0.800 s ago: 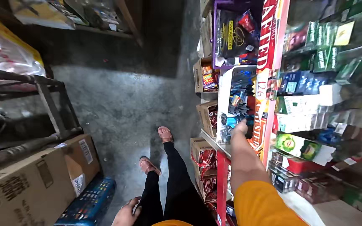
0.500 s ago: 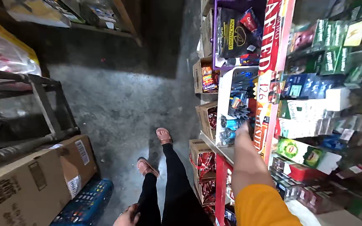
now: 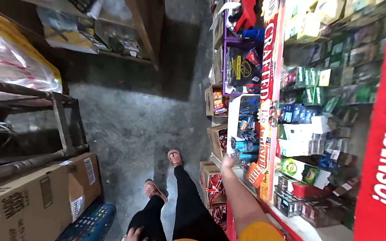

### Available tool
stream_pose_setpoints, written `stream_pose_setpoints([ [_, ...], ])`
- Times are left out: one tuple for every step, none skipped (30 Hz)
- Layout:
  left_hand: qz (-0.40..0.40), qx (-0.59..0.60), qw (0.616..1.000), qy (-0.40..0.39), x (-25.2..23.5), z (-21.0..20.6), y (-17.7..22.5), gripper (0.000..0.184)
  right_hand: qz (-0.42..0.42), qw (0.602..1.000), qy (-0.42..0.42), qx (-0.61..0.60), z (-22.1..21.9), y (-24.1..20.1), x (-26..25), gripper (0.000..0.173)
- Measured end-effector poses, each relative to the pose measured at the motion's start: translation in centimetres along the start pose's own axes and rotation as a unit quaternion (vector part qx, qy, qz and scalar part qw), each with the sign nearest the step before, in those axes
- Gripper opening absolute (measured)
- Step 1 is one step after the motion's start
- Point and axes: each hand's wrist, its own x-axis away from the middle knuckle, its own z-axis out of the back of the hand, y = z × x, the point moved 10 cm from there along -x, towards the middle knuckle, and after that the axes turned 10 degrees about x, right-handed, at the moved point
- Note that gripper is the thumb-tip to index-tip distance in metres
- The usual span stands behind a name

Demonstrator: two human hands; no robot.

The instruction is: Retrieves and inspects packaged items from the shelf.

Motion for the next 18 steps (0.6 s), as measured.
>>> stream_pose_setpoints([
  [-0.012, -0.003, 0.999, 0.030, 0.1, 1.0, 0.5, 0.061, 0.015, 0.998, -0.051, 0.027, -1.6, -0.2, 1.4, 0.071],
  [-0.026, 0.009, 0.998, 0.059, 0.3, 2.1, 1.1, 0.061, 0.034, 0.993, -0.099, 0.053, -3.2, -0.6, 2.5, 0.066],
  [-0.036, 0.026, 0.996, 0.074, 0.6, 3.3, 1.7, 0.062, 0.055, 0.984, -0.145, 0.085, -4.5, -1.3, 3.6, 0.061],
  [-0.047, 0.049, 0.995, 0.075, 0.8, 4.5, 2.2, 0.062, 0.083, 0.973, -0.181, 0.116, -5.5, -2.4, 4.5, 0.057],
  [-0.061, 0.071, 0.993, 0.067, 0.8, 5.5, 2.9, 0.063, 0.111, 0.961, -0.209, 0.146, -6.1, -4.1, 5.5, 0.053],
  [-0.075, 0.094, 0.992, 0.049, 0.8, 6.1, 3.3, 0.063, 0.136, 0.947, -0.231, 0.176, -6.4, -5.9, 6.4, 0.050],
  [-0.087, 0.116, 0.989, 0.028, 0.4, 6.3, 3.6, 0.064, 0.157, 0.934, -0.246, 0.204, -6.2, -8.1, 7.3, 0.049],
  [-0.095, 0.139, 0.986, 0.007, -0.1, 6.3, 3.6, 0.066, 0.176, 0.923, -0.258, 0.227, -5.9, -10.2, 8.2, 0.048],
  [-0.097, 0.168, 0.981, -0.009, -0.4, 6.5, 3.4, 0.068, 0.190, 0.913, -0.266, 0.246, -5.2, -12.1, 9.1, 0.047],
  [-0.095, 0.199, 0.975, -0.016, -0.7, 7.3, 3.4, 0.070, 0.202, 0.905, -0.267, 0.262, -4.5, -14.0, 9.7, 0.045],
  [-0.092, 0.216, 0.972, -0.014, -1.0, 8.8, 3.4, 0.071, 0.211, 0.903, -0.263, 0.267, -3.9, -15.9, 10.1, 0.044],
  [-0.093, 0.213, 0.973, -0.008, -1.5, 10.4, 3.4, 0.070, 0.214, 0.905, -0.257, 0.262, -3.5, -17.4, 10.1, 0.043],
  [-0.094, 0.202, 0.975, -0.002, -2.1, 11.8, 3.3, 0.068, 0.216, 0.909, -0.246, 0.256, -3.1, -18.8, 9.7, 0.042],
  [-0.098, 0.199, 0.975, 0.001, -2.6, 13.1, 3.2, 0.066, 0.222, 0.911, -0.237, 0.253, -2.8, -20.2, 9.2, 0.041],
  [-0.098, 0.202, 0.974, 0.003, -3.0, 14.2, 3.0, 0.065, 0.233, 0.911, -0.226, 0.253, -2.8, -21.7, 8.6, 0.041],
  [-0.093, 0.218, 0.971, 0.007, -3.1, 15.3, 2.9, 0.063, 0.243, 0.910, -0.217, 0.257, -2.9, -23.4, 7.9, 0.041],
  [-0.087, 0.235, 0.968, 0.015, -3.1, 16.1, 2.8, 0.060, 0.254, 0.906, -0.205, 0.269, -3.0, -25.2, 6.9, 0.041],
  [-0.079, 0.249, 0.965, 0.021, -3.0, 16.6, 2.6, 0.058, 0.262, 0.901, -0.190, 0.288, -3.1, -27.1, 5.8, 0.041],
])
